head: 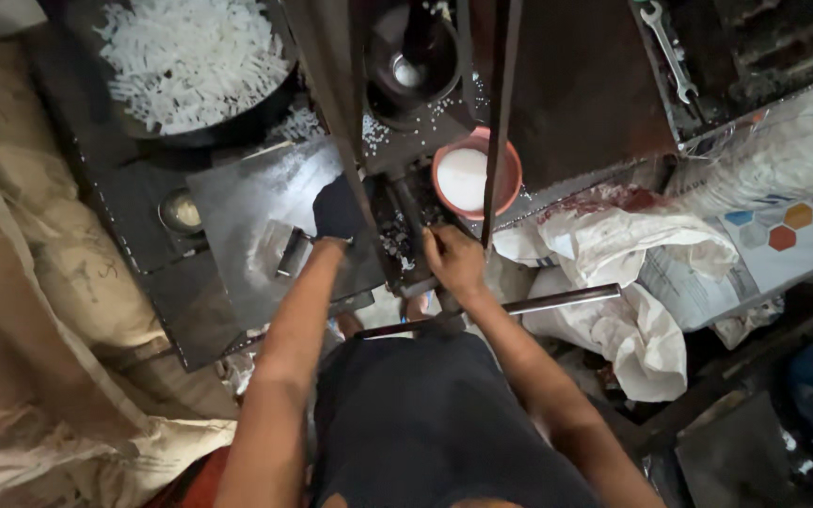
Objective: The person operates a manual press machine, repeatedly placing a metal mold under the press, pulling a lever to activate the press, and removing the mold. The person wears a black glove on the left hand and uses both hands to handle the mold and operate the lever.
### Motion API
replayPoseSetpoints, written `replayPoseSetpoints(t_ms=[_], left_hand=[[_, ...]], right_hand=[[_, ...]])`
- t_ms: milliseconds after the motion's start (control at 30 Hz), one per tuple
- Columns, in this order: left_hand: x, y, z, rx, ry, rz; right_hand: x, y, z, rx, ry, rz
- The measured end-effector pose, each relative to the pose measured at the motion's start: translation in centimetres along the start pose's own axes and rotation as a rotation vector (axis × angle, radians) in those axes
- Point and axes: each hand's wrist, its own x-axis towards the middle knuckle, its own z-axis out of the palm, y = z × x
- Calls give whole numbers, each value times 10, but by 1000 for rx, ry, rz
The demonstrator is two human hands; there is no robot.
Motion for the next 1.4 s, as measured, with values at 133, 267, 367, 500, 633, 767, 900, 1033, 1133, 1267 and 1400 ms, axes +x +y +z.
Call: replayPoseSetpoints(t_ms=[133,267,367,500,633,767,900,1033,1133,1267,1400], left_hand=[[-53,36,-51,-108,168,-166],[-122,44,-83,-203,165,-387],[-164,32,-87,-306,189,-461],[-209,-3,-93,-410,319,-225],[-204,-33,-110,-450,565,-301],[-164,-61,-143,-537,144,-432],[-132,-65,-167,-404,-109,-334],[-130,-46,-170,-240,9,-179],[-125,-27,-160,-137,25,-430],[-104,-20,-154,-142,17,-424],[-73,-19,-142,-228,46,-269]], right_hand=[[-4,-4,-4,101,-110,-30],[-25,-25,8,384,-348,70],[-39,-43,34,540,-668,273],[-34,-53,102,527,-663,158],[-17,-39,162,512,-794,519],[-31,-34,189,776,-790,742],[-32,-50,199,1130,-706,936],[-31,-61,168,936,-703,853],[-40,-57,111,759,-643,528],[-41,-35,27,593,-292,338],[-7,-4,-4,77,-12,27]])
